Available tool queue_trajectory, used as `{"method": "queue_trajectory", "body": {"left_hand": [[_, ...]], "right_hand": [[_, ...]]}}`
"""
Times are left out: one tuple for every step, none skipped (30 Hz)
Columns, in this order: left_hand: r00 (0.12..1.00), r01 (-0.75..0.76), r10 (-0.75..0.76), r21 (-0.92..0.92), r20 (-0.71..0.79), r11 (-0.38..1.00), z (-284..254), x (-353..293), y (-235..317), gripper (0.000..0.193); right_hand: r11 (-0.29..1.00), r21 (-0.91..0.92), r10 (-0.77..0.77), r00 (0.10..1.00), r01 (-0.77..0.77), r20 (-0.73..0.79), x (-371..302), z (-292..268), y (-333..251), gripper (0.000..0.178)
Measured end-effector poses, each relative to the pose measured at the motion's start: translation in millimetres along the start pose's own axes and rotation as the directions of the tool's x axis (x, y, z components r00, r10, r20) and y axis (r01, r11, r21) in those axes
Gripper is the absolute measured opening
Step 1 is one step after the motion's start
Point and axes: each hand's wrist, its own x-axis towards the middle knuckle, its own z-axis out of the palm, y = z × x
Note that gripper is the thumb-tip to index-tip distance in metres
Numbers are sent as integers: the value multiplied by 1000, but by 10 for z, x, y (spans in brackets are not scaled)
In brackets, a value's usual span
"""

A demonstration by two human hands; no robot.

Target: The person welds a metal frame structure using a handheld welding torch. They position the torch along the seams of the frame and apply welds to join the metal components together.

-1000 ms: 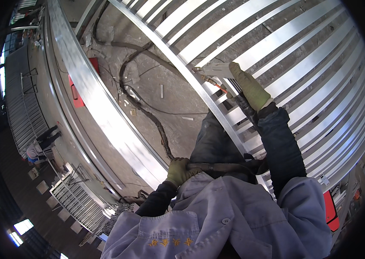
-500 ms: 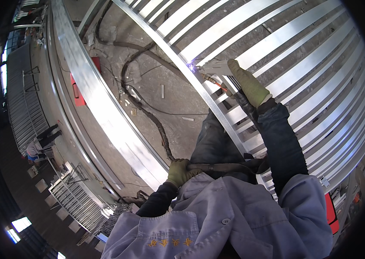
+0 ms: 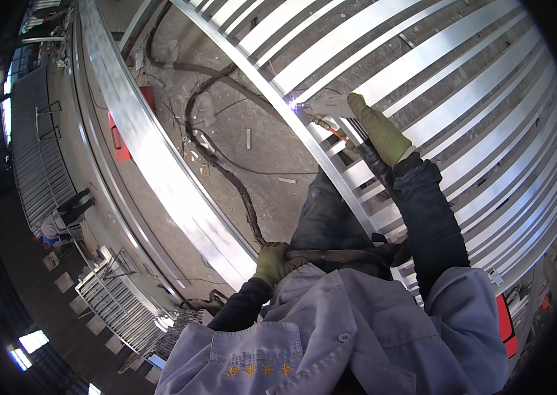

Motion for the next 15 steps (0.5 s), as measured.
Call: {"method": "queue_trajectory", "body": {"left_hand": [[1000,11,-11,-12,22,1000,-23,-1,16,77],[999,22,-21,-23,44,1000,-45,1,32,78],[998,26,-25,-26,52,999,-53,-2,41,78],[998,30,-28,-30,60,999,-60,-4,48,78],[997,34,-32,-33,68,999,-64,-7,54,78],[998,29,-27,-28,64,999,-69,-7,62,78],[998,24,-23,-23,59,999,-73,-8,70,78],[998,19,-18,-18,55,1000,-74,-8,74,78],[998,20,-19,-15,60,1000,-74,-7,74,78],[998,21,-21,-11,65,1000,-70,-5,70,78],[997,22,-22,-8,71,1000,-62,-3,64,78],[999,2,-2,-1,38,1000,-41,-6,46,77],[1000,-18,18,6,6,1000,-7,-13,25,76],[999,-38,38,14,-26,999,20,-20,9,75],[999,-42,43,15,-26,999,31,-22,8,75]], "right_hand": [[1000,0,1,1000,-1,6,34,-23,49,110],[1000,0,3,1000,-3,13,52,-40,82,111],[1000,19,5,1000,-5,11,43,-31,80,110],[999,38,8,1000,-8,9,26,-16,70,110],[998,57,10,1000,-11,8,16,-7,68,110],[998,54,24,1000,-25,17,15,-23,75,110],[998,51,38,999,-39,26,19,-46,84,110],[997,48,51,998,-53,35,17,-62,94,110],[997,54,50,998,-52,33,8,-63,99,110],[997,59,49,998,-51,31,-4,-61,105,109],[997,65,48,998,-49,29,-21,-59,111,109],[997,75,29,999,-31,27,-49,-46,102,108],[996,84,11,1000,-13,24,-94,-31,84,108],[996,94,-6,1000,4,22,-135,-20,79,107],[995,95,-9,1000,7,15,-172,-19,89,107]]}}
